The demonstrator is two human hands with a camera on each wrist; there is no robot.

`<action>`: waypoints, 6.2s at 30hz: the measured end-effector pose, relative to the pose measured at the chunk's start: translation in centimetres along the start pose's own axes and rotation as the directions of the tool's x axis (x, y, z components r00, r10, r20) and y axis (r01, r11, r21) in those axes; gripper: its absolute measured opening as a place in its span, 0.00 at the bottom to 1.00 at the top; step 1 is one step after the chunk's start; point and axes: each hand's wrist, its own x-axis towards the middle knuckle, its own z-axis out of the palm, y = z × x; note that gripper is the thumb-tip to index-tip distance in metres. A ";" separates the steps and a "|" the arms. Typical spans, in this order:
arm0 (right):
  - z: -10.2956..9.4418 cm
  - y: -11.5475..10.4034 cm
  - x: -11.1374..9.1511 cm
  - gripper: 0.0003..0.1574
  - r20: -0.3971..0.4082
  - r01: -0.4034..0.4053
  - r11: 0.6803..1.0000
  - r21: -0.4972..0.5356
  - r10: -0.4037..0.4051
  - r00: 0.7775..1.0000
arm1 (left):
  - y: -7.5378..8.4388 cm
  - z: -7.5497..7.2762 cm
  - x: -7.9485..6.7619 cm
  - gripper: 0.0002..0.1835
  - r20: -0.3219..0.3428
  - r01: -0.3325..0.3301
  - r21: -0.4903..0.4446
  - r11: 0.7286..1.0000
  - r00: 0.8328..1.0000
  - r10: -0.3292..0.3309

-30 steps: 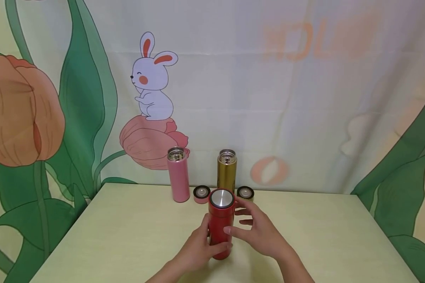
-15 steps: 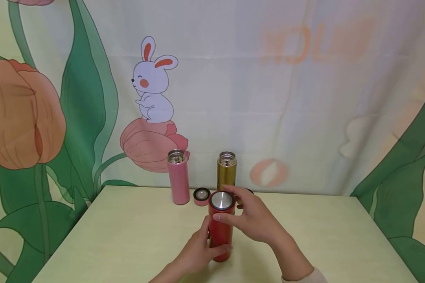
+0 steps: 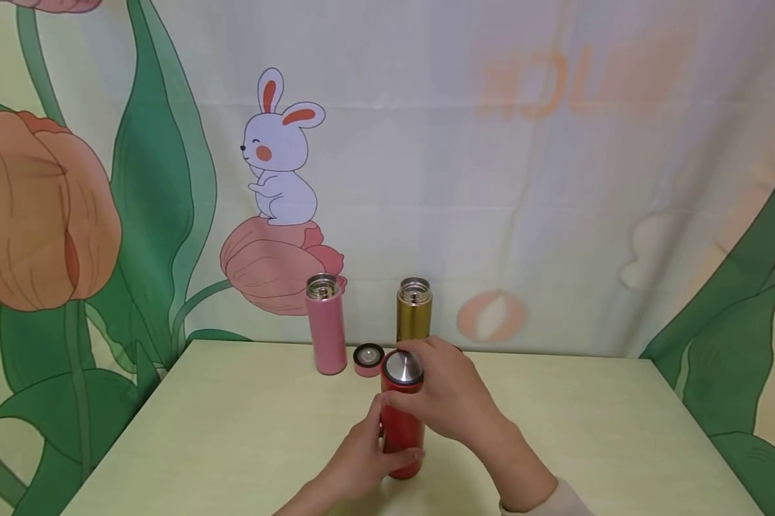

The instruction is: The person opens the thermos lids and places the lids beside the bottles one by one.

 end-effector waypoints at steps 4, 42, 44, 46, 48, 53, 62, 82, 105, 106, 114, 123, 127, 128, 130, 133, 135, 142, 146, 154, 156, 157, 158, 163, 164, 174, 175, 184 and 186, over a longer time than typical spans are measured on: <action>0.0 -0.4 0.0 0.31 -0.003 -0.030 0.999 -0.012 0.030 1.000 | 0.1 0.2 0.2 0.40 -0.019 0.009 0.008 1.000 1.000 -0.009; -0.4 0.3 0.2 0.32 0.033 -0.027 0.995 0.091 0.024 0.999 | 0.2 0.5 0.9 0.42 -0.077 0.069 0.052 0.996 0.995 -0.065; -0.5 0.4 0.2 0.32 0.035 -0.022 0.995 0.102 0.018 0.999 | 0.2 0.4 0.9 0.42 -0.077 0.067 0.058 0.996 0.995 -0.062; -0.5 0.5 0.2 0.32 0.041 -0.009 0.993 0.114 0.004 0.999 | 0.2 0.4 0.9 0.42 -0.075 0.061 0.065 0.996 0.996 -0.056; -0.6 0.7 0.3 0.34 0.052 0.005 0.992 0.125 -0.012 0.999 | 0.2 0.3 0.9 0.42 -0.067 0.055 0.063 0.996 0.996 -0.051; -1.1 1.4 0.2 0.39 0.124 0.027 0.982 0.187 -0.051 0.991 | 0.1 0.0 0.9 0.43 0.000 0.052 0.007 0.999 0.999 -0.052; -1.7 2.1 0.5 0.39 0.204 0.053 0.972 0.230 -0.101 0.974 | 0.0 -0.5 1.0 0.44 0.077 0.075 -0.026 0.997 0.994 -0.072; -2.9 3.3 2.2 0.41 0.433 -0.015 0.896 0.445 -0.200 0.879 | -0.2 -1.5 1.3 0.40 0.178 0.087 -0.075 0.993 0.981 -0.073; -2.5 2.3 1.0 0.51 0.328 0.047 0.951 0.307 -0.152 0.932 | -0.2 -1.3 1.0 0.43 0.132 0.067 -0.052 0.996 0.989 -0.060; -2.5 2.0 0.9 0.51 0.314 0.051 0.962 0.270 -0.138 0.939 | -0.2 -1.3 1.0 0.43 0.133 0.069 -0.053 0.996 0.989 -0.061; -2.7 -0.8 -0.1 0.49 0.171 0.029 0.996 -0.083 -0.014 0.985 | -0.3 -1.1 0.9 0.47 0.142 0.083 -0.077 0.994 0.987 -0.072; -2.0 -3.1 0.1 0.27 0.118 -0.107 0.975 -0.197 0.132 0.984 | -0.4 -1.1 0.8 0.46 0.124 0.062 -0.040 0.997 0.991 -0.056; -1.7 -3.8 0.2 0.24 0.097 -0.140 0.957 -0.256 0.169 0.981 | -0.4 -1.0 0.8 0.47 0.127 0.075 -0.027 0.997 0.989 -0.071; -1.6 -4.0 0.3 0.24 0.091 -0.144 0.951 -0.274 0.175 0.980 | -0.4 -1.1 0.8 0.46 0.126 0.073 -0.021 0.997 0.990 -0.070; -1.5 -4.3 0.5 0.25 0.074 -0.148 0.941 -0.305 0.178 0.981 | -0.4 -1.1 0.8 0.45 0.123 0.068 -0.011 0.998 0.990 -0.066; -1.3 -4.7 0.7 0.26 0.053 -0.145 0.927 -0.346 0.174 0.983 | -0.4 -1.1 0.7 0.43 0.117 0.055 0.005 0.998 0.992 -0.055; -1.1 -4.8 0.9 0.27 0.043 -0.139 0.921 -0.363 0.166 0.985 | -0.3 -1.1 0.7 0.43 0.114 0.051 0.008 0.999 0.992 -0.052; -1.1 -5.1 1.1 0.27 0.042 -0.135 0.917 -0.375 0.162 0.986 | -0.1 -1.1 0.8 0.44 0.123 0.059 0.007 0.998 0.991 -0.060; -1.1 -5.2 1.2 0.26 0.055 -0.128 0.920 -0.371 0.160 0.986 | -0.1 -1.2 0.8 0.44 0.124 0.053 0.018 0.998 0.991 -0.055; -1.2 -5.2 1.3 0.24 0.095 -0.090 0.928 -0.361 0.132 0.987 | -0.2 -1.3 0.7 0.47 0.131 0.060 -0.005 0.998 0.990 -0.059; -1.3 -5.1 1.3 0.24 0.115 -0.071 0.934 -0.351 0.118 0.986 | -0.2 -1.3 0.8 0.47 0.138 0.075 -0.015 0.997 0.988 -0.072; -1.3 -5.1 1.3 0.24 0.124 -0.061 0.936 -0.346 0.110 0.986 | -0.2 -1.3 0.8 0.47 0.140 0.078 -0.017 0.997 0.987 -0.075; -1.4 -5.1 1.3 0.24 0.134 -0.052 0.939 -0.339 0.103 0.986 | -0.2 -1.3 0.8 0.47 0.141 0.078 -0.018 0.997 0.987 -0.074; -1.8 -4.9 1.4 0.22 0.183 -0.024 0.951 -0.307 0.084 0.979 | -0.2 -1.3 0.8 0.45 0.136 0.059 -0.012 0.998 0.989 -0.057; -1.9 -4.9 1.4 0.21 0.193 -0.022 0.953 -0.302 0.084 0.978 | -0.2 -1.3 0.7 0.45 0.135 0.055 -0.010 0.998 0.989 -0.054; -2.4 -4.6 1.6 0.23 0.281 -0.012 0.967 -0.255 0.086 0.956 | -0.3 -1.3 1.0 0.45 0.149 0.076 -0.039 0.996 0.986 -0.070; -2.4 -4.5 1.6 0.24 0.287 -0.012 0.969 -0.248 0.085 0.954 | -0.3 -1.3 1.0 0.45 0.153 0.083 -0.043 0.996 0.985 -0.076; -3.0 -3.9 1.7 0.31 0.332 0.009 0.982 -0.187 0.054 0.942 | -0.2 -1.4 1.0 0.43 0.167 0.080 -0.053 0.995 0.984 -0.070; -3.2 -3.7 1.7 0.32 0.341 0.011 0.987 -0.160 0.045 0.939 | -0.2 -1.4 1.0 0.43 0.167 0.073 -0.056 0.996 0.984 -0.063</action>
